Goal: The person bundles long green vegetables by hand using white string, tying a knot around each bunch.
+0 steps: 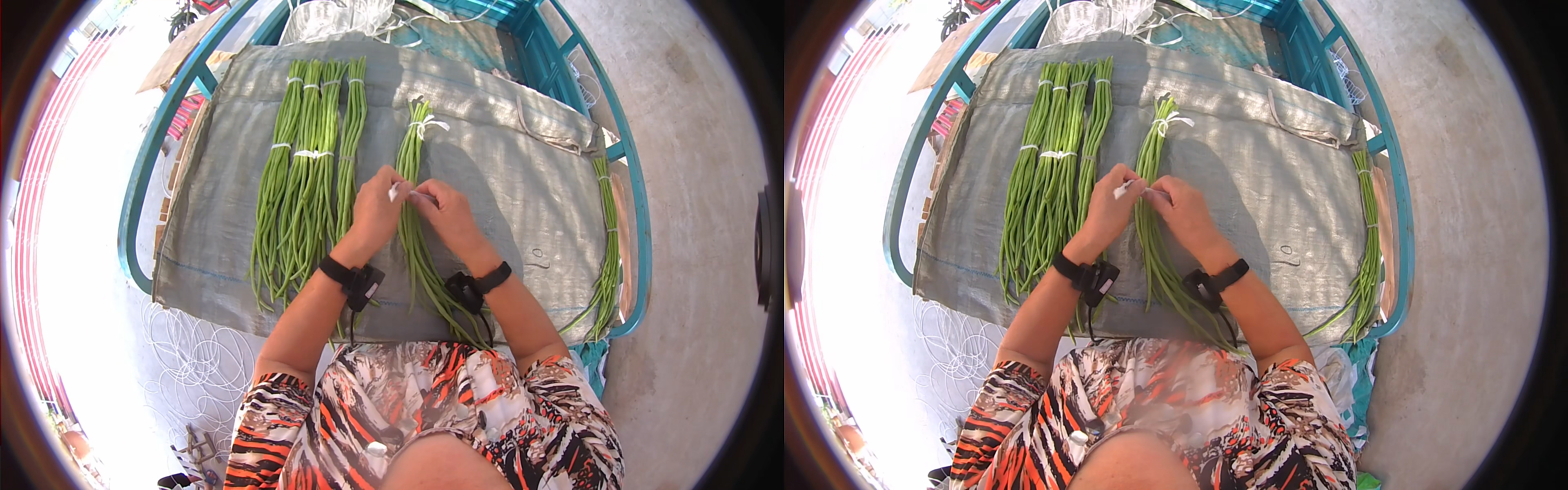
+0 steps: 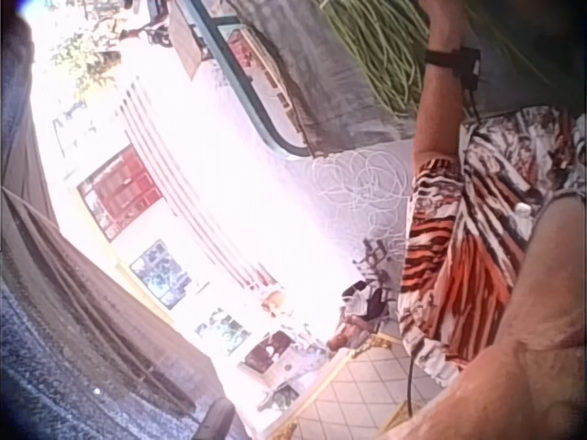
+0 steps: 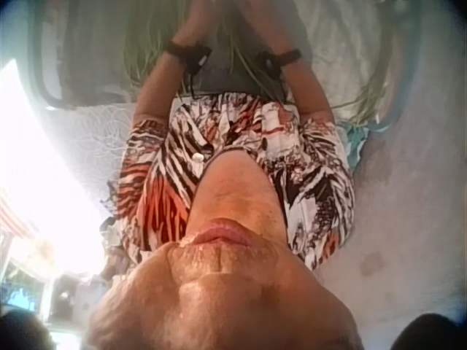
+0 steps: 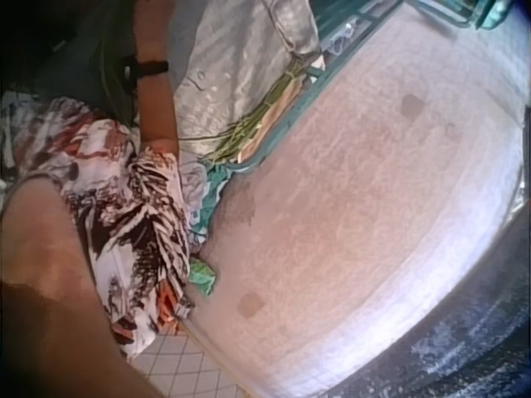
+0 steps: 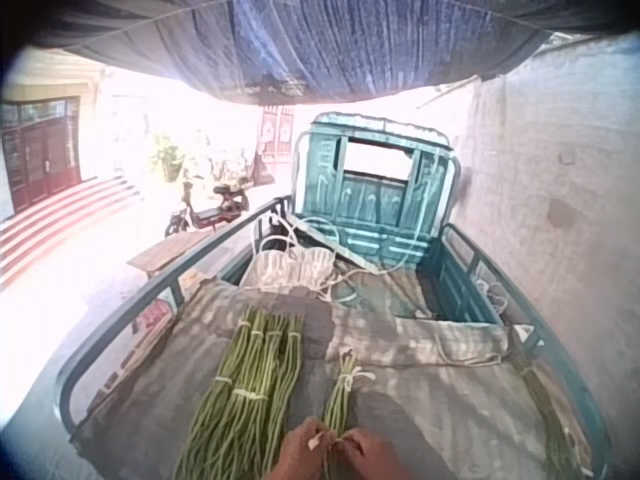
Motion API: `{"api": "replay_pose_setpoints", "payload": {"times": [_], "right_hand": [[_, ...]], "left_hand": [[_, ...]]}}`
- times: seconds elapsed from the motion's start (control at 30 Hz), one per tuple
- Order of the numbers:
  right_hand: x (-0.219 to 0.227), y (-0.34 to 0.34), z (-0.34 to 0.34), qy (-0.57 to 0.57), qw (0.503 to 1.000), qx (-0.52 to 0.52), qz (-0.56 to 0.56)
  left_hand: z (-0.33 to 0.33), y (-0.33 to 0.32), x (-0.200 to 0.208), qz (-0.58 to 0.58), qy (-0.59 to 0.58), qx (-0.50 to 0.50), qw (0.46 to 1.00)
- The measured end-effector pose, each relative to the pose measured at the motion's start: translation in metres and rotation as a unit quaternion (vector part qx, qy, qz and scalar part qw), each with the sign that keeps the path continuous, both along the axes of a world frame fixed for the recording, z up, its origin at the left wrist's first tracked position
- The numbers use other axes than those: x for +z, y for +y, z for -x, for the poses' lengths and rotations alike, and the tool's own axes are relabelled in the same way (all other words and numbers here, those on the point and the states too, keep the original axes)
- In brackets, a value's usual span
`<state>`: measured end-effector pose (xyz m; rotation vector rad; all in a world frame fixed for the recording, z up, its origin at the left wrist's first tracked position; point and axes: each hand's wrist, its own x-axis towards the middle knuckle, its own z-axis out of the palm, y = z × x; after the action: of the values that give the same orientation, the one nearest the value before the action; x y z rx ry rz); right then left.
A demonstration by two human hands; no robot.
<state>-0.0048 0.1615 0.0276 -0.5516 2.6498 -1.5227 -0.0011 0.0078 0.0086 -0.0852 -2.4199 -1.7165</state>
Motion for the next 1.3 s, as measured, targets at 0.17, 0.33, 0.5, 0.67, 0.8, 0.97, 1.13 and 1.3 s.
{"api": "replay_pose_setpoints", "payload": {"times": [0.17,0.33,0.5,0.67,0.8,0.97,1.13,1.3], "right_hand": [[-0.013,0.004,0.003,-0.122,0.992,-0.031,0.022],[-0.021,0.007,0.006,-0.225,0.958,-0.012,0.174],[-0.016,0.009,0.004,-0.236,0.957,0.011,0.169],[-0.016,0.01,0.003,-0.246,0.951,0.018,0.188],[-0.021,0.009,0.004,-0.237,0.952,0.022,0.191],[-0.026,0.01,0.006,-0.221,0.957,0.028,0.184],[-0.025,0.006,0.006,-0.224,0.961,0.035,0.16],[-0.027,0.009,0.006,-0.232,0.961,0.022,0.152]], "left_hand": [[0.002,-0.001,0.025,0.05,-0.08,0.074,0.993],[-0.004,0.0,0.007,0.088,0.01,0.025,0.996],[-0.008,0.004,0.006,0.176,0.055,-0.013,0.983],[-0.01,0.007,0.004,0.189,0.069,0.005,0.98],[-0.01,0.005,0.004,0.189,0.077,-0.01,0.979],[-0.014,0.007,0.016,0.052,-0.052,-0.033,0.997],[-0.011,0.005,-0.004,0.048,-0.023,-0.047,0.997],[-0.01,0.005,-0.008,0.092,0.025,-0.004,0.995]]}}
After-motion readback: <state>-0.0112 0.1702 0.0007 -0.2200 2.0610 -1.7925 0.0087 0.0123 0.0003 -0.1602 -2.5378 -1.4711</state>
